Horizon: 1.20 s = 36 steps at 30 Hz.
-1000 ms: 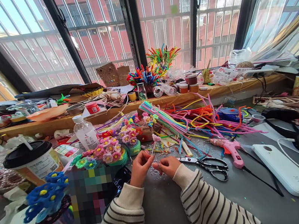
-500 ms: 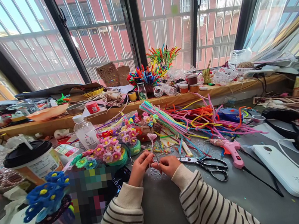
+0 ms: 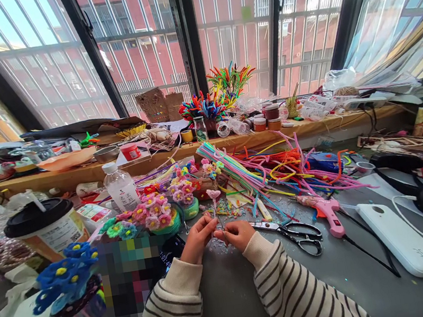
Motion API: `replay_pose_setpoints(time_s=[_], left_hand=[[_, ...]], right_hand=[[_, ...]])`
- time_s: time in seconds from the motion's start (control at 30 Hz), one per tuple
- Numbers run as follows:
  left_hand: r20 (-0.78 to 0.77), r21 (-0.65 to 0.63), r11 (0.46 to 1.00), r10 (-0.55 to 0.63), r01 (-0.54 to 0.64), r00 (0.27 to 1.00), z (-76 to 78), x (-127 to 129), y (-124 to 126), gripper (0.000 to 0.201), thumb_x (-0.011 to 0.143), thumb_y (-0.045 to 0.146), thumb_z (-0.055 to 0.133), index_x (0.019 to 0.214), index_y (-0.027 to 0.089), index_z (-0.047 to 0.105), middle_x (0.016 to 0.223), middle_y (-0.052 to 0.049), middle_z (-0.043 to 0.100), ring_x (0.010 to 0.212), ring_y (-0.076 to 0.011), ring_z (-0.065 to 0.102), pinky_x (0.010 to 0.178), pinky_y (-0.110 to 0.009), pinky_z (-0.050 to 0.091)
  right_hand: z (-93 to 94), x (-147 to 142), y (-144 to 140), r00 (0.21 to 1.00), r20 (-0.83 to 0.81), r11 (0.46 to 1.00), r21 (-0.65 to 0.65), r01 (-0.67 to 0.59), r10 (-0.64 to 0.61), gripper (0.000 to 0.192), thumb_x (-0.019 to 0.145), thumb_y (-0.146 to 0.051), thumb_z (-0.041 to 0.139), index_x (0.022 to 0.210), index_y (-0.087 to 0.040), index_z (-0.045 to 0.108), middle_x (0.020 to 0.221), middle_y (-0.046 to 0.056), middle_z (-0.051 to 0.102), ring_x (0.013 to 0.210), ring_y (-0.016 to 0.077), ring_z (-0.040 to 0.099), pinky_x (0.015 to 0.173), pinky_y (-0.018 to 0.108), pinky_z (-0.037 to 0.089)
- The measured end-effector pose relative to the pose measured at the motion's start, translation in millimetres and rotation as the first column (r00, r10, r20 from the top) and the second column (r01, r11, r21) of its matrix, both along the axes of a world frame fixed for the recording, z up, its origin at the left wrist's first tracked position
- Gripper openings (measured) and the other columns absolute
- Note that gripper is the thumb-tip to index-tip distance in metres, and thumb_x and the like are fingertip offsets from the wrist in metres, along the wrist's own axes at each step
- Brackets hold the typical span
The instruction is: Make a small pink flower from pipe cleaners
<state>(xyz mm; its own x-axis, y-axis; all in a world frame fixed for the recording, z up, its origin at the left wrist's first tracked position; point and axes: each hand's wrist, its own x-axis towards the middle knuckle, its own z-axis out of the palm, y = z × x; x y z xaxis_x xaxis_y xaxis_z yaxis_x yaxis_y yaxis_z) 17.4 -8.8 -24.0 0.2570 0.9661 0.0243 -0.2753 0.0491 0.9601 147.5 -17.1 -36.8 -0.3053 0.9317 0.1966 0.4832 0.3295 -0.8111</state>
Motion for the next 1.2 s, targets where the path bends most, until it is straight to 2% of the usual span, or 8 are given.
replay_pose_setpoints(time_s=[0.17, 0.43, 0.53, 0.73, 0.93, 1.2], left_hand=[[0.02, 0.023, 1.0, 0.007, -0.007, 1.0, -1.5, -1, 1, 0.024, 0.058, 0.031, 0.058, 0.053, 0.014, 0.042, 0.044, 0.006, 0.045, 0.042, -0.0031, 0.036, 0.045, -0.017, 0.026], [0.021, 0.002, 1.0, -0.005, 0.005, 1.0, 1.9, 0, -1, 0.024, 0.058, 0.032, 0.058, 0.055, 0.014, 0.043, 0.046, 0.006, 0.045, 0.044, -0.004, 0.037, 0.046, -0.017, 0.027], [0.034, 0.015, 1.0, -0.006, 0.006, 0.999, 2.3, 0, -1, 0.023, 0.058, 0.032, 0.058, 0.056, 0.014, 0.043, 0.046, 0.006, 0.044, 0.044, -0.004, 0.037, 0.046, -0.017, 0.027], [0.024, 0.041, 0.999, -0.026, 0.025, 0.999, 1.0, 0, 0, 0.023, 0.058, 0.033, 0.057, 0.056, 0.015, 0.042, 0.044, 0.006, 0.041, 0.041, -0.0042, 0.035, 0.044, -0.018, 0.026], [-0.002, 0.068, 0.998, -0.018, 0.018, 1.0, 2.3, 0, 0, 0.021, 0.061, 0.031, 0.055, 0.056, 0.015, 0.042, 0.045, 0.006, 0.039, 0.043, -0.0046, 0.035, 0.045, -0.019, 0.027], [-0.032, 0.038, 0.999, -0.013, 0.015, 0.999, 8.9, 1, -5, 0.022, 0.058, 0.032, 0.056, 0.055, 0.015, 0.042, 0.047, 0.006, 0.039, 0.043, -0.0048, 0.035, 0.045, -0.018, 0.027]], right_hand=[[-2.4, 0, 3, 1.0, -0.014, 1.0, -0.006, 0.01, -0.011, 0.048, 0.063, -0.056, 0.043, 0.039, -0.014, 0.046, 0.037, -0.004, 0.038, 0.038, 0.0047, 0.03, 0.039, 0.019, 0.023], [-1.4, 0, 2, 1.0, -0.007, 1.0, -0.008, 0.016, -0.016, 0.048, 0.062, -0.055, 0.043, 0.037, -0.014, 0.045, 0.037, -0.003, 0.037, 0.038, 0.005, 0.031, 0.04, 0.019, 0.023], [-2.3, -2, 2, 0.998, -0.05, 0.999, -0.039, -0.03, 0.028, 0.053, 0.061, -0.061, 0.038, 0.039, -0.014, 0.044, 0.038, -0.003, 0.038, 0.037, 0.0051, 0.031, 0.039, 0.019, 0.023], [-2.2, -6, -1, 0.99, -0.082, 0.992, -0.032, -0.121, 0.118, 0.067, 0.061, -0.07, 0.014, 0.046, -0.014, 0.048, 0.037, -0.004, 0.03, 0.037, 0.0062, 0.031, 0.039, 0.019, 0.024], [1.6, -8, -4, 0.991, -0.056, 0.991, -0.036, -0.127, 0.125, 0.069, 0.061, -0.07, 0.012, 0.049, -0.013, 0.049, 0.038, -0.004, 0.03, 0.038, 0.0059, 0.03, 0.04, 0.019, 0.025], [0.5, -8, -4, 0.997, -0.045, 0.998, 0.008, -0.062, 0.062, 0.066, 0.063, -0.068, 0.016, 0.045, -0.014, 0.048, 0.04, -0.001, 0.041, 0.041, 0.0068, 0.037, 0.043, 0.019, 0.028]])
